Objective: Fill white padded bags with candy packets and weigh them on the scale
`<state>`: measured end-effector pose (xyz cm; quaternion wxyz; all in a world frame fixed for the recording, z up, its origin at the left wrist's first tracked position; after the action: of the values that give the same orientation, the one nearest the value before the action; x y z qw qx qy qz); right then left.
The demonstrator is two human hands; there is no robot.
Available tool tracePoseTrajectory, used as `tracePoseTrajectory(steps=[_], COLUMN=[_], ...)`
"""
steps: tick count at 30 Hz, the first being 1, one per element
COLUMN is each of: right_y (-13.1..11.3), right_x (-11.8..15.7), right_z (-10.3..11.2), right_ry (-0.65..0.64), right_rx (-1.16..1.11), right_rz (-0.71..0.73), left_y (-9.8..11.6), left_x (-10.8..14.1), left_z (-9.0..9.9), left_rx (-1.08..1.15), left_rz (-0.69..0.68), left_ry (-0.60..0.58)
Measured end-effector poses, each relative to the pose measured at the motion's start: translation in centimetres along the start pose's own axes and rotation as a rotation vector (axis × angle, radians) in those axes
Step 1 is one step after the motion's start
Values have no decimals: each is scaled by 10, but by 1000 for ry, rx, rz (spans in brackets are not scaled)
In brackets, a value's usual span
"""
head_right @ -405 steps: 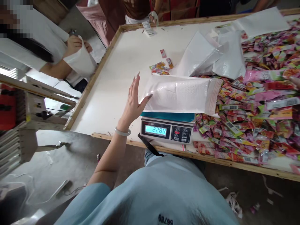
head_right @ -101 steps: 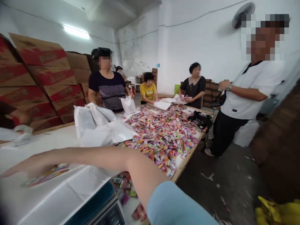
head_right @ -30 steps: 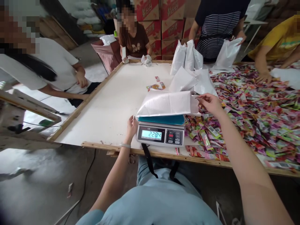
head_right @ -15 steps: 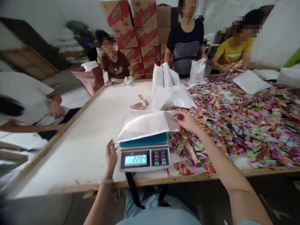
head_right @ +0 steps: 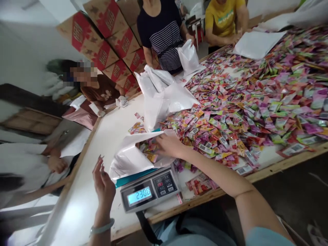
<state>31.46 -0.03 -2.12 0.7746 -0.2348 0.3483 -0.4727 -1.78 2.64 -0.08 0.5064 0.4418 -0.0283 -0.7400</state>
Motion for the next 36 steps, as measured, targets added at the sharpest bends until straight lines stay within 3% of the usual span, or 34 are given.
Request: tracePoseTrajectory(steps=[6,11,19,23,27,30,36], right_y=[0,3,-1,-1,4,7,-14], right_x=[-26,-34,-48,-38,-4,12,-23], right_z=[-16,-16,-37,-22,12,22,-14], right_ry=[-94,-53,-24,5,64,38,-78], right_rx=[125,105,8,-21,-7,96,415], right_rz=[-16,-10,62,80,80,71,154], left_y=[17,22,25,26,25,27,34], left_x=[1,6,12,11,10,10,8], left_z=[-14,-15,-20,-17,-14,-17,-23], left_rx=[-22,-20,26,14,12,3,25], left_rz=[-21,14,-23,-54,-87,-84,-39], left_ry=[-26,-29,-27,-32,-25,-28,-38])
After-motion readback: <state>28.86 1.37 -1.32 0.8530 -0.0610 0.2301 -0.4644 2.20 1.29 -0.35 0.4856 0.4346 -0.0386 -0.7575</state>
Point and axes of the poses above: each hand's wrist, its own x-axis away from the middle knuckle, its own z-axis out of the back of the hand, y = z × x, the point moved 4 cm from there along -x, towards the middle knuckle, and after that the axes turned 9 degrees about z, right-handed, at the moved point
